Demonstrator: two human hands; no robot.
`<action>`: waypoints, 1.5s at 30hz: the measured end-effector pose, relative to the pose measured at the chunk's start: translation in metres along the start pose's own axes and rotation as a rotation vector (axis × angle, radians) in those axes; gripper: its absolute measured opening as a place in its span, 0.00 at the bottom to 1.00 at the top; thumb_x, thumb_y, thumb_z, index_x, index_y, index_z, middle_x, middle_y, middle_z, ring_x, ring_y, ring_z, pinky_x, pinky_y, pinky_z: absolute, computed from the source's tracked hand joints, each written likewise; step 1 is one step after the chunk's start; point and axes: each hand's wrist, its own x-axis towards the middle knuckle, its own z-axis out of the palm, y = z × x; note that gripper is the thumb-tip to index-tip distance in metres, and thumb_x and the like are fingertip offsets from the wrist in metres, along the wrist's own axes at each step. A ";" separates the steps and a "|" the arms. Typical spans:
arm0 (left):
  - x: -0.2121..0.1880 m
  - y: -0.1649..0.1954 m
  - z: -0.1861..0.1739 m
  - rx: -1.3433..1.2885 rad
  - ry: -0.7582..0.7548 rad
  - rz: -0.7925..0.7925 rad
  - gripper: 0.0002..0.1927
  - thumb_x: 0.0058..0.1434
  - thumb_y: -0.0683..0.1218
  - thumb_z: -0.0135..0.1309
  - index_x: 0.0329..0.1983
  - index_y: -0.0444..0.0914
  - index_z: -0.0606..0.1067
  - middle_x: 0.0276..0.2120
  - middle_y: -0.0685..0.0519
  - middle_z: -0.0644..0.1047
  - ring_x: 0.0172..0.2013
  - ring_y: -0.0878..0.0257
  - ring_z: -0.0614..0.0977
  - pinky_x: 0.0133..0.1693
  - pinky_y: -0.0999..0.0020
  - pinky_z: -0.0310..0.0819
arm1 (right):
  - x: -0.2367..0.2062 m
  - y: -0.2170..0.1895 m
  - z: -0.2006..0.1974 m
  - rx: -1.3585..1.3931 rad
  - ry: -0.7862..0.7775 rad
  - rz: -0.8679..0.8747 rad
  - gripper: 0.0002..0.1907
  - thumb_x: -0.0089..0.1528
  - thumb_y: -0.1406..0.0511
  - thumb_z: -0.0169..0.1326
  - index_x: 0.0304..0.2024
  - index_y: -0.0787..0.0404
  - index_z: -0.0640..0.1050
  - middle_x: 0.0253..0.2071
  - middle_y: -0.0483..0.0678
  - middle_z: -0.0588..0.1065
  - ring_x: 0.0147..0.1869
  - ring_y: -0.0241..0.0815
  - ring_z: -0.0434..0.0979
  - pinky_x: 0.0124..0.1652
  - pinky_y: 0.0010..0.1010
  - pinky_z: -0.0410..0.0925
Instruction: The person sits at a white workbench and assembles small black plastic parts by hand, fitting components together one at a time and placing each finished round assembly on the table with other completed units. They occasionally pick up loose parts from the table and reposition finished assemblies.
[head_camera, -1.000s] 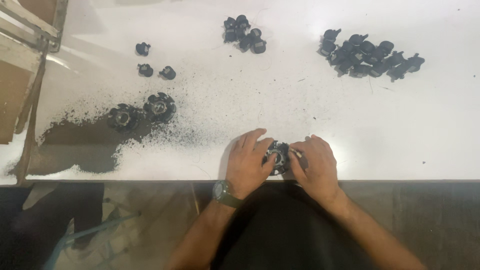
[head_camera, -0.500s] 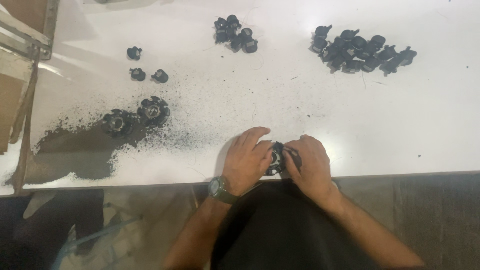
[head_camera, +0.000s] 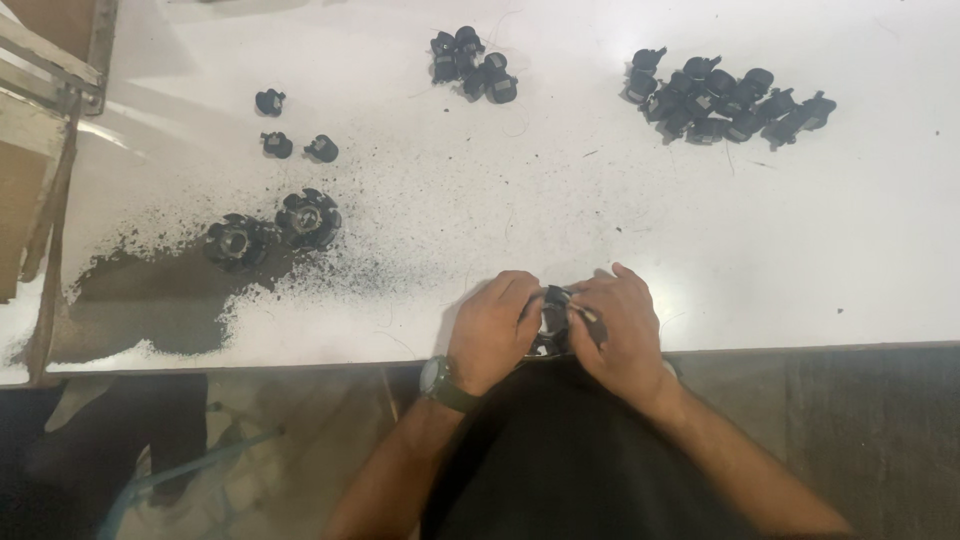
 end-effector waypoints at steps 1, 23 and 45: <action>0.000 0.001 0.000 -0.033 0.003 -0.027 0.06 0.62 0.42 0.58 0.42 0.38 0.77 0.40 0.51 0.80 0.37 0.52 0.83 0.39 0.59 0.78 | -0.002 0.001 -0.001 0.009 -0.023 -0.027 0.14 0.56 0.72 0.61 0.44 0.60 0.74 0.44 0.51 0.77 0.53 0.54 0.77 0.64 0.53 0.64; -0.020 -0.011 0.003 -0.106 0.081 0.009 0.06 0.56 0.37 0.56 0.37 0.35 0.73 0.44 0.49 0.79 0.38 0.51 0.82 0.38 0.58 0.78 | -0.005 0.003 0.007 -0.021 -0.091 -0.140 0.17 0.54 0.72 0.65 0.44 0.60 0.76 0.43 0.49 0.76 0.55 0.51 0.77 0.64 0.52 0.66; 0.007 -0.081 -0.136 0.449 0.420 -0.297 0.40 0.59 0.56 0.65 0.67 0.34 0.62 0.70 0.29 0.57 0.69 0.36 0.63 0.66 0.46 0.59 | 0.003 0.042 -0.048 -0.436 -0.323 0.312 0.03 0.65 0.66 0.59 0.39 0.58 0.82 0.40 0.51 0.79 0.47 0.52 0.78 0.71 0.52 0.61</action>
